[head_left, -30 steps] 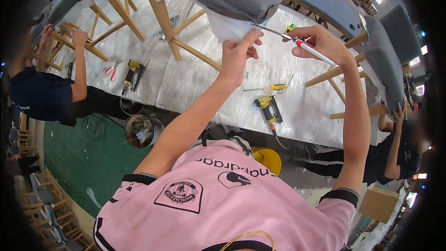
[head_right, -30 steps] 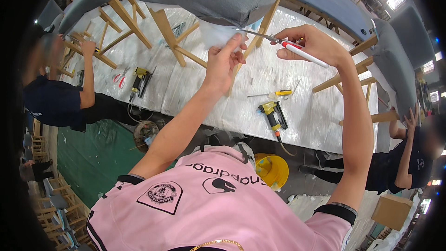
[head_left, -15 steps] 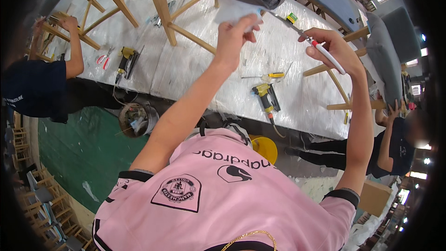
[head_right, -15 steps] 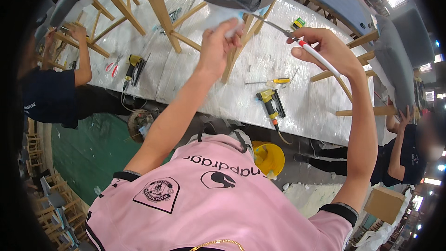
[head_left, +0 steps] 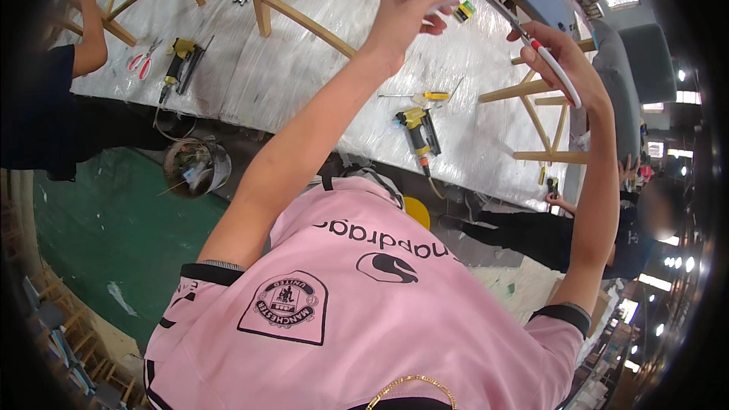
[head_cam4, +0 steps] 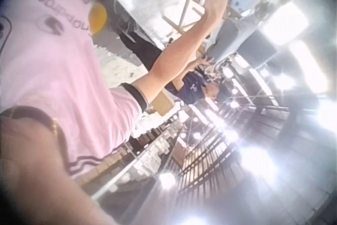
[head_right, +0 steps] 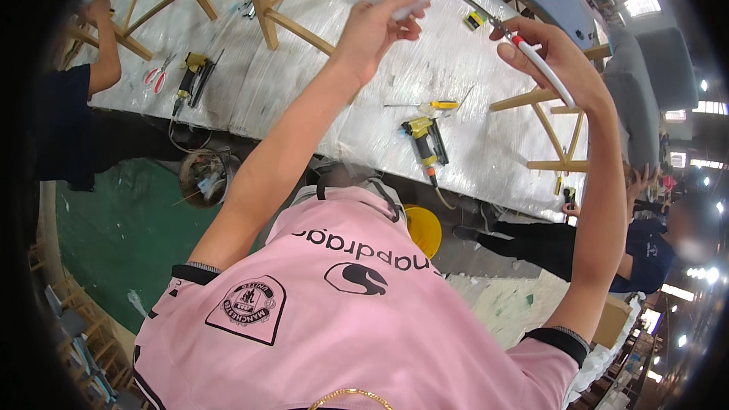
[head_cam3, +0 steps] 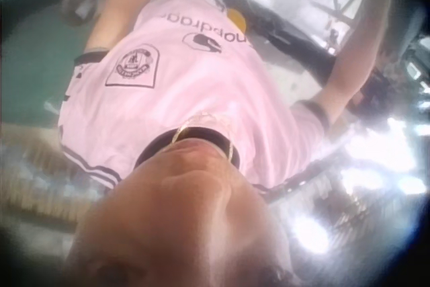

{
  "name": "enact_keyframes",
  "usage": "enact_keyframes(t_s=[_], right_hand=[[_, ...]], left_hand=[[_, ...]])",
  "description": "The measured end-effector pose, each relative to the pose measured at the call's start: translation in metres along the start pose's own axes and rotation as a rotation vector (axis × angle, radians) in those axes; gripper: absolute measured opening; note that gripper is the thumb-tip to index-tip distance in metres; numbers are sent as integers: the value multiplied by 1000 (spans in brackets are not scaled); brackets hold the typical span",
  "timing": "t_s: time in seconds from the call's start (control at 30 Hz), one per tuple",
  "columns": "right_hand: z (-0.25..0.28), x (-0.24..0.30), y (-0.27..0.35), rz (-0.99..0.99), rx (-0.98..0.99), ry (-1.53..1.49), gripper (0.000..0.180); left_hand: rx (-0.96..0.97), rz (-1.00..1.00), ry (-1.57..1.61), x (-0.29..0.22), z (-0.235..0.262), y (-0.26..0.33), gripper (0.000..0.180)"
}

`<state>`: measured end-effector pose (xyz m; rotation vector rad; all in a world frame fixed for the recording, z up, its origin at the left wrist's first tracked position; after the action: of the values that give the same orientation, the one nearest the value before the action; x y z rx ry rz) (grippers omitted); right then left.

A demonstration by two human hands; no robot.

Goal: The person staples gray fabric onto the underside of a wooden chair seat using a staple gun, then trims excess fabric with scissors. They smooth and tuck the fabric edges while working on the chair frame.

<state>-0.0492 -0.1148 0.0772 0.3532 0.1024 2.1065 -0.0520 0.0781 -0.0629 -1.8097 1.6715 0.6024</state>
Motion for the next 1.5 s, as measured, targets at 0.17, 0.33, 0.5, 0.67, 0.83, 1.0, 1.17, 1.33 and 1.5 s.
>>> enact_keyframes(t_s=[0.17,0.33,0.5,0.67,0.83,1.0,1.17,1.33,1.5], right_hand=[[4,7,0,6,18,-10,60],[2,8,-10,7,2,7,58],[4,26,-20,32,-58,25,64],[0,16,-20,-41,-59,60,69],[0,13,-14,8,-113,61,68],[-1,20,-20,-4,-57,28,63],[0,20,-17,-30,-75,0,62],[2,23,-18,-26,-71,15,61],[0,27,-22,-11,-56,-39,57]], left_hand=[[11,13,-8,7,-8,-1,35],[10,9,-20,10,-10,-1,36],[18,19,-56,16,-9,-3,40],[154,79,-419,1,20,4,54],[-249,-201,-575,-61,126,0,48],[-70,-1167,-1169,-126,1,17,19],[312,-1265,-1312,-152,-48,6,16],[601,-1315,-1483,-151,-63,-21,12],[634,-1272,-1430,-156,-62,-20,12]])
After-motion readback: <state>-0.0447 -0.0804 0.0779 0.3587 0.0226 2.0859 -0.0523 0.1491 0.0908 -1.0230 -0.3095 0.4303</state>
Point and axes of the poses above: each hand's wrist, its own y-axis away from the middle knuckle, its own z-axis out of the back of the hand, x = y × z, the point moved 7 cm from there along -y, towards the middle knuckle, and after that the axes turned 7 degrees about y, right-handed, at the moved point
